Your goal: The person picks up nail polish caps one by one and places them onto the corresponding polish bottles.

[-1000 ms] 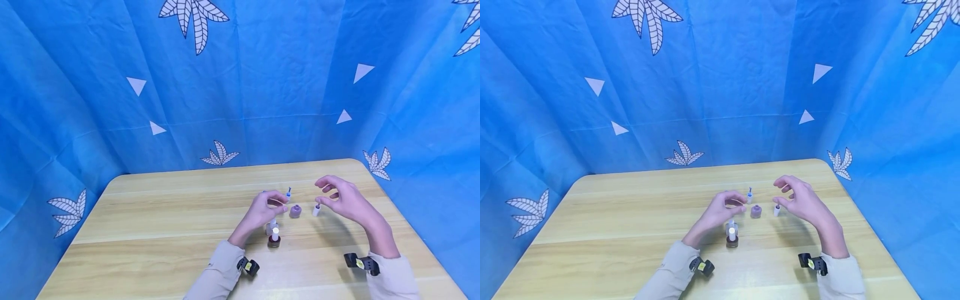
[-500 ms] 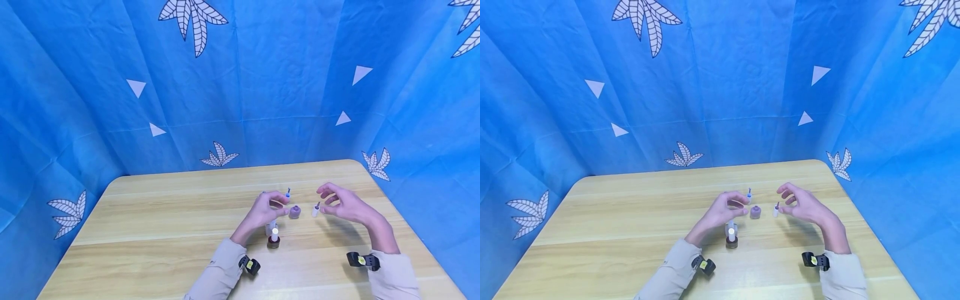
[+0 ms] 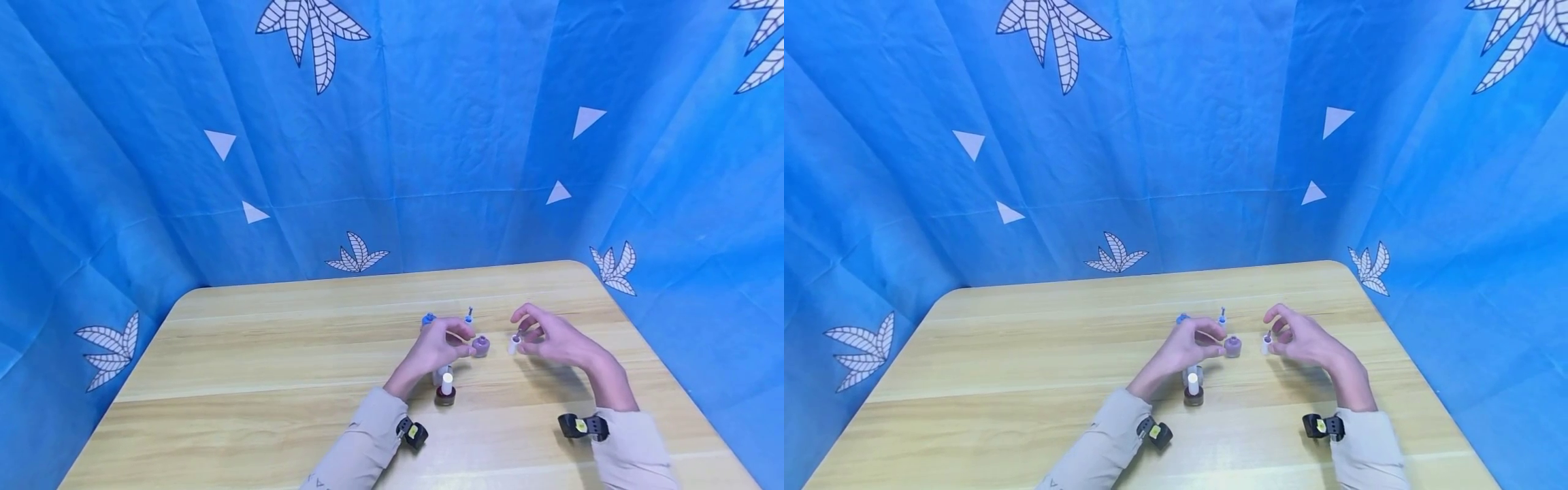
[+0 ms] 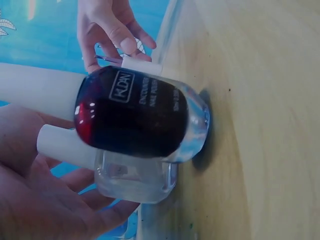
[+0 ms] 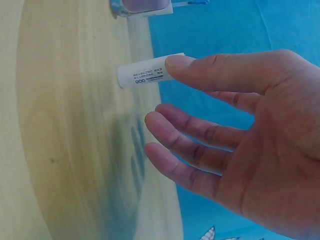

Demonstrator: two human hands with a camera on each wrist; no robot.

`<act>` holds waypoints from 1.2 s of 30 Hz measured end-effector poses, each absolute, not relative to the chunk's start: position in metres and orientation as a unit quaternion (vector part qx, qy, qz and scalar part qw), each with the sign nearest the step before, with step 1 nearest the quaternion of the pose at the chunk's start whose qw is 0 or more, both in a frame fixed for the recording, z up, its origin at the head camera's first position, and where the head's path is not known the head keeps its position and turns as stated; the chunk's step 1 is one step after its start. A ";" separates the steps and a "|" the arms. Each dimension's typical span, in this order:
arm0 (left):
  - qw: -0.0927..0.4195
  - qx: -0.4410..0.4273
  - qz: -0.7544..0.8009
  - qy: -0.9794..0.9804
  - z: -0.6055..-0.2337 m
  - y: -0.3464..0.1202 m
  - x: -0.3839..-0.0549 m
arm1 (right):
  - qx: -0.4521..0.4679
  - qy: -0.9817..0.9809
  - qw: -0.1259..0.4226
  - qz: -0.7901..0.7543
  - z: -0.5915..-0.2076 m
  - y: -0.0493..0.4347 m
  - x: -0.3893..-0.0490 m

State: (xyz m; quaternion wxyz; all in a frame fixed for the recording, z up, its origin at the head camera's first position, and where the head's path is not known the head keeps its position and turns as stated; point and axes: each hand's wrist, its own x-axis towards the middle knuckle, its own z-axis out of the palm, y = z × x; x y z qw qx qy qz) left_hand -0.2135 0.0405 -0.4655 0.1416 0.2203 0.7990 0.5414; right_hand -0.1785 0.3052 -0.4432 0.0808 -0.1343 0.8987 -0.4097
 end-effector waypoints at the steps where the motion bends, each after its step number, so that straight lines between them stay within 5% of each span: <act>1: 0.142 0.220 0.542 0.799 -0.466 0.041 -0.214 | -0.130 0.899 0.085 -0.409 -0.444 0.305 -0.179; 36: 0.124 0.215 0.413 0.876 -0.463 0.061 -0.218 | -0.137 0.910 0.093 -0.380 -0.450 0.302 -0.182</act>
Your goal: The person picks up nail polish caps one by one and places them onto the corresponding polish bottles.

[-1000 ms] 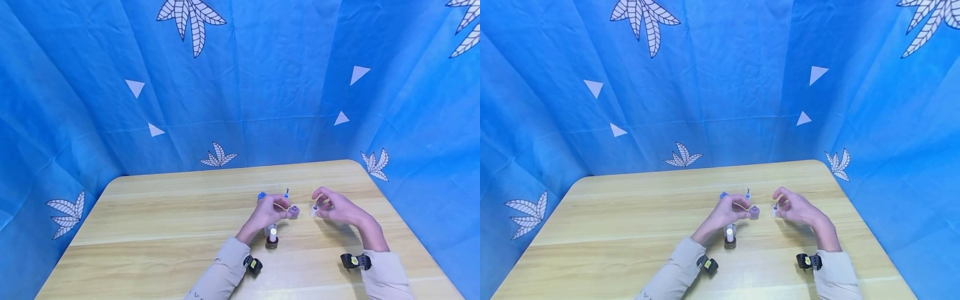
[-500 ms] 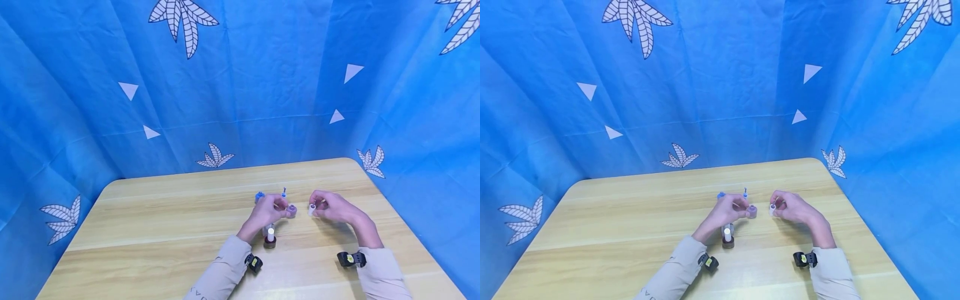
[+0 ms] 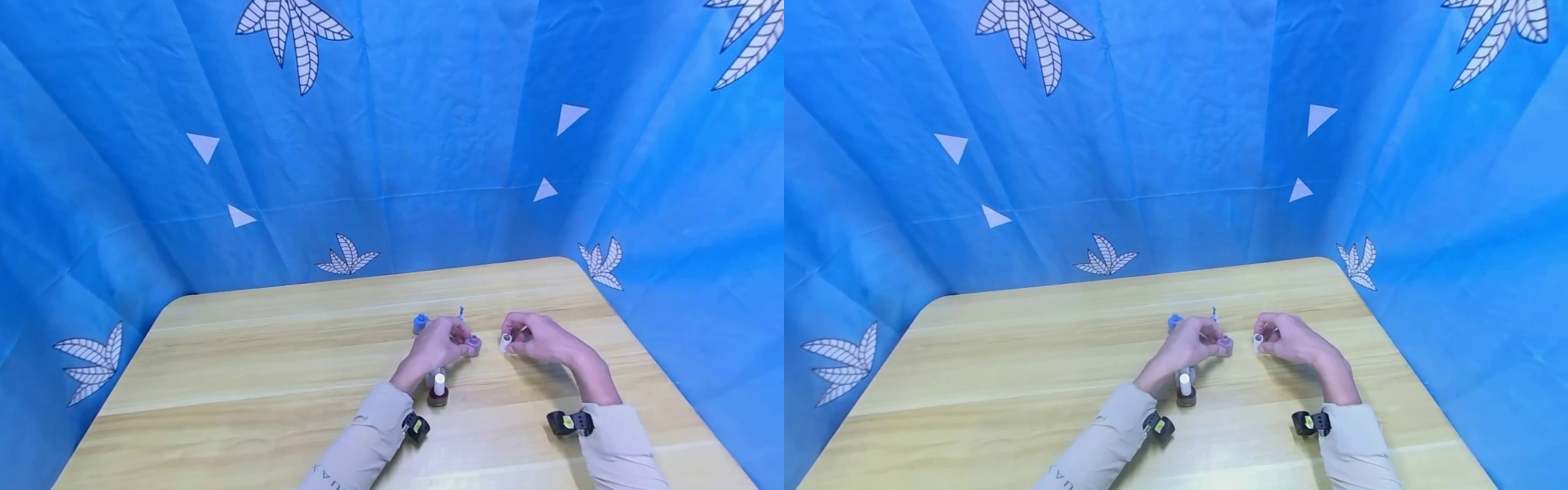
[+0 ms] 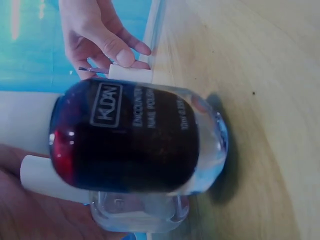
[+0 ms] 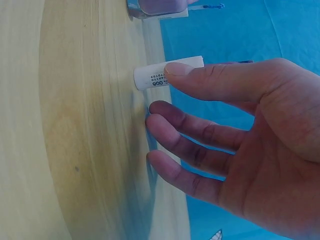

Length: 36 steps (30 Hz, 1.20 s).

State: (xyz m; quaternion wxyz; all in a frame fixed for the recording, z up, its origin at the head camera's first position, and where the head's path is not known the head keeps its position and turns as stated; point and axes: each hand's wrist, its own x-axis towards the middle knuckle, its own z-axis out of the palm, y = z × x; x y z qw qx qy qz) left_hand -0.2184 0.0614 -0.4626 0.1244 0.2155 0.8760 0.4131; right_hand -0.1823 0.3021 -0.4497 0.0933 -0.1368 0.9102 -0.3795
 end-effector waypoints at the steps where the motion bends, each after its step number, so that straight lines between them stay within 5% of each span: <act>1: 0.124 0.218 0.411 0.876 -0.462 0.061 -0.218 | -0.137 0.910 0.094 -0.381 -0.450 0.302 -0.182; 36: 0.157 0.251 0.626 0.722 -0.437 0.000 -0.219 | -0.179 0.881 0.032 -0.438 -0.424 0.286 -0.177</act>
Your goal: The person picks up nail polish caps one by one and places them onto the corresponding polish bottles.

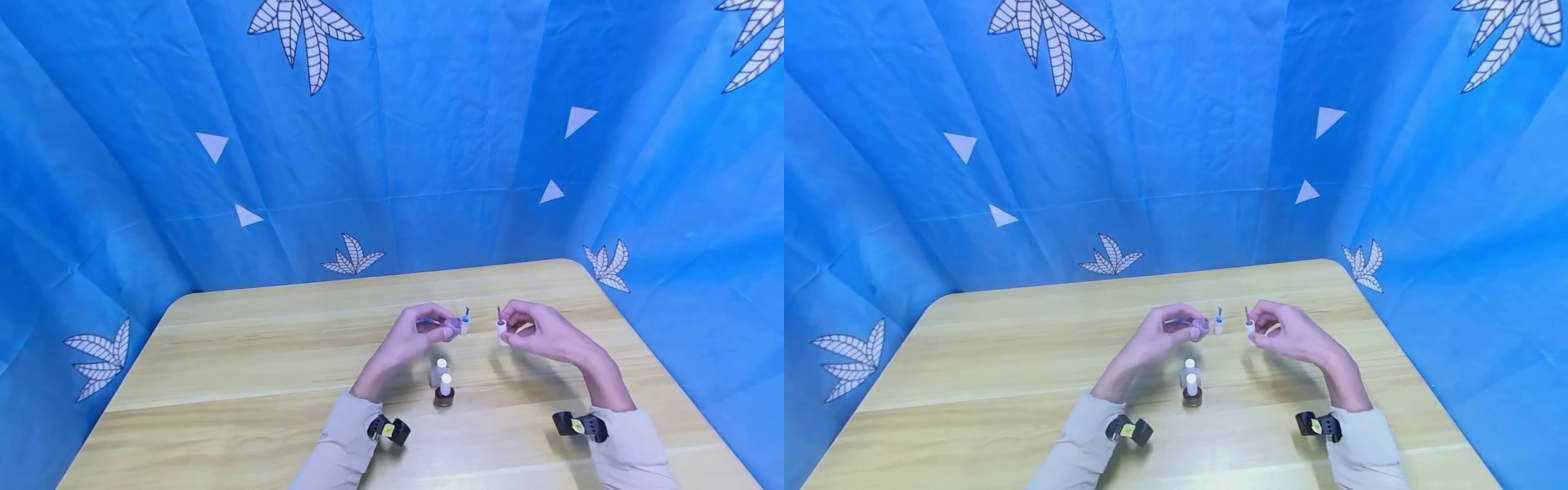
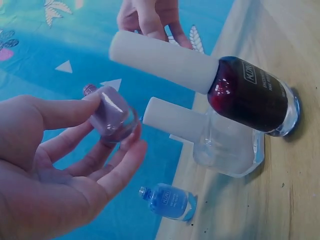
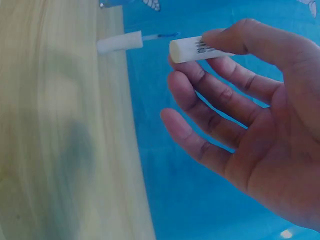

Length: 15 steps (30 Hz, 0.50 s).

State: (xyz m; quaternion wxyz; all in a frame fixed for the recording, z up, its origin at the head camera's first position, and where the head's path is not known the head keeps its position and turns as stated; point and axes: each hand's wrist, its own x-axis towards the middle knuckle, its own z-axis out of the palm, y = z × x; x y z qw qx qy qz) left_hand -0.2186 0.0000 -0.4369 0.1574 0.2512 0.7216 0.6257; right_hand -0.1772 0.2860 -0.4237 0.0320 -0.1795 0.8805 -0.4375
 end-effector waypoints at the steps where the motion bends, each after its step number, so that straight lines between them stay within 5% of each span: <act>1: 0.161 0.252 0.632 0.715 -0.437 -0.001 -0.219 | -0.183 0.878 0.030 -0.442 -0.422 0.285 -0.176; 15: 0.136 0.248 0.642 0.712 -0.432 -0.013 -0.220 | -0.192 0.865 0.011 -0.464 -0.402 0.274 -0.171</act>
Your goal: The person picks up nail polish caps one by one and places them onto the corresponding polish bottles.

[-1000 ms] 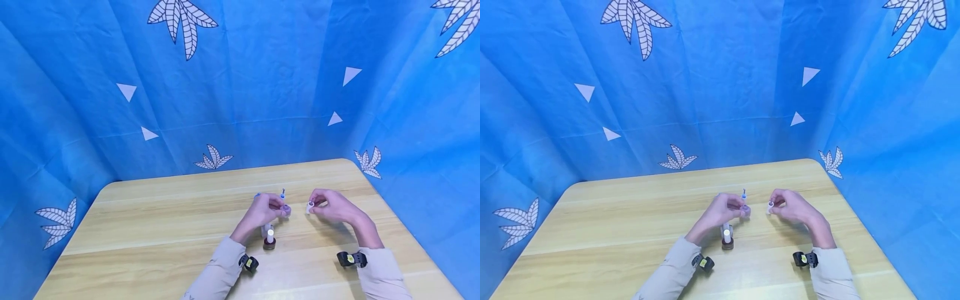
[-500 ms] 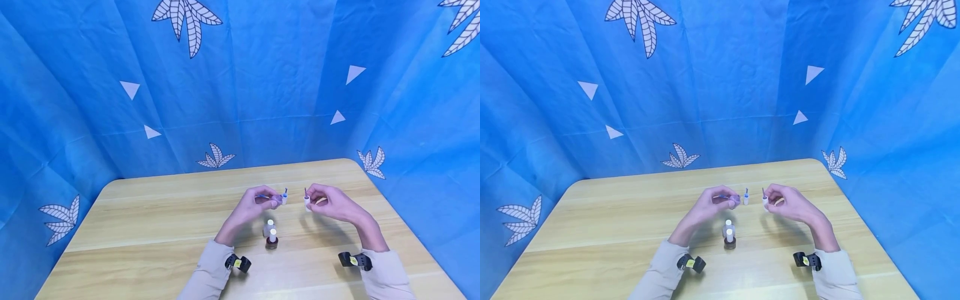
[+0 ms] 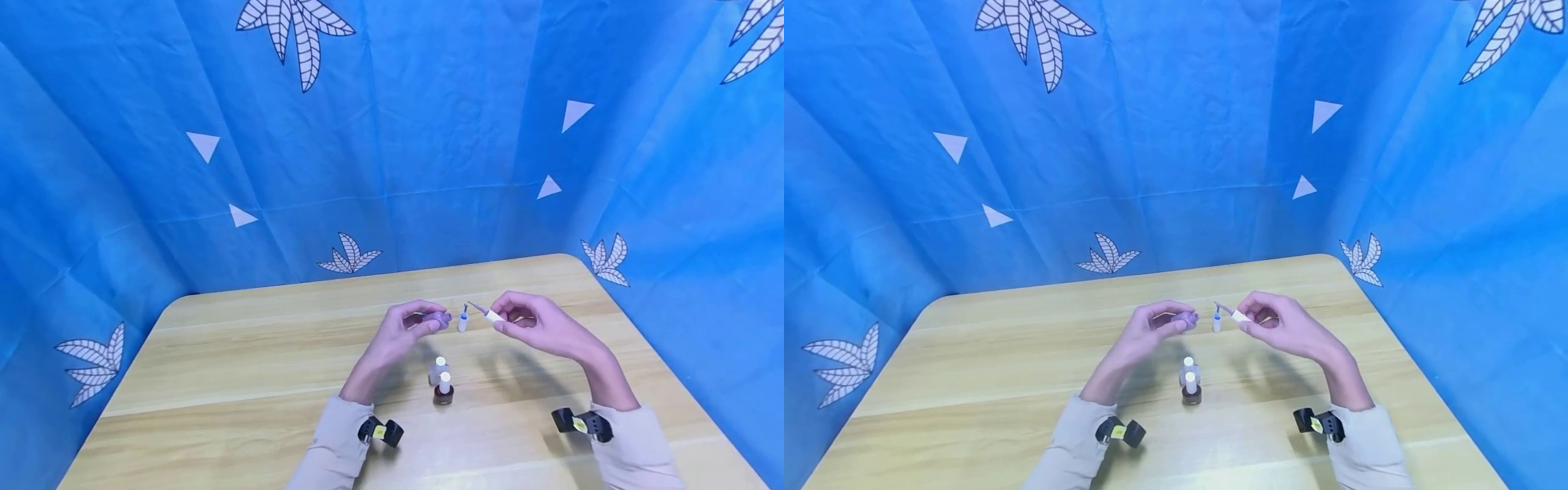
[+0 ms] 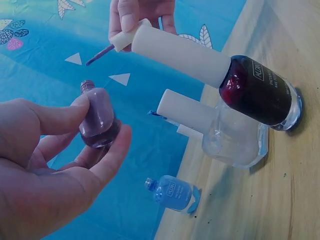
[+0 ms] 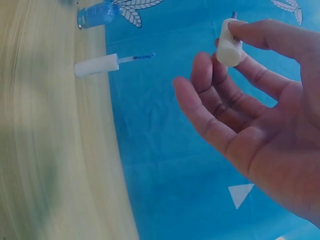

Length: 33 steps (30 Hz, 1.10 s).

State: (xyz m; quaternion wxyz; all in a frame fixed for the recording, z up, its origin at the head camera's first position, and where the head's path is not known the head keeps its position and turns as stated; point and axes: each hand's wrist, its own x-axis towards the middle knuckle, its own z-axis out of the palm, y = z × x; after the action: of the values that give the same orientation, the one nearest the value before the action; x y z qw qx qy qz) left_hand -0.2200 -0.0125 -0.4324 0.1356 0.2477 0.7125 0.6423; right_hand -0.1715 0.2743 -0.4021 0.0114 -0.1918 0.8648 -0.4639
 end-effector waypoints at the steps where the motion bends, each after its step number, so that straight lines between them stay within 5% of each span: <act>1: 0.136 0.245 0.644 0.712 -0.432 -0.013 -0.220 | -0.188 0.868 0.007 -0.460 -0.401 0.274 -0.171; 33: 0.172 0.250 0.681 0.666 -0.421 -0.030 -0.220 | -0.203 0.879 -0.041 -0.429 -0.385 0.263 -0.163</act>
State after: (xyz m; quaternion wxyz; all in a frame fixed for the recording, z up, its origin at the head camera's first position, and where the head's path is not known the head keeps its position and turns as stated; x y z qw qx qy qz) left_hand -0.2196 -0.0302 -0.4210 0.1721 0.2504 0.6658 0.6814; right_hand -0.1628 0.2631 -0.3847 -0.0414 -0.2029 0.8794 -0.4287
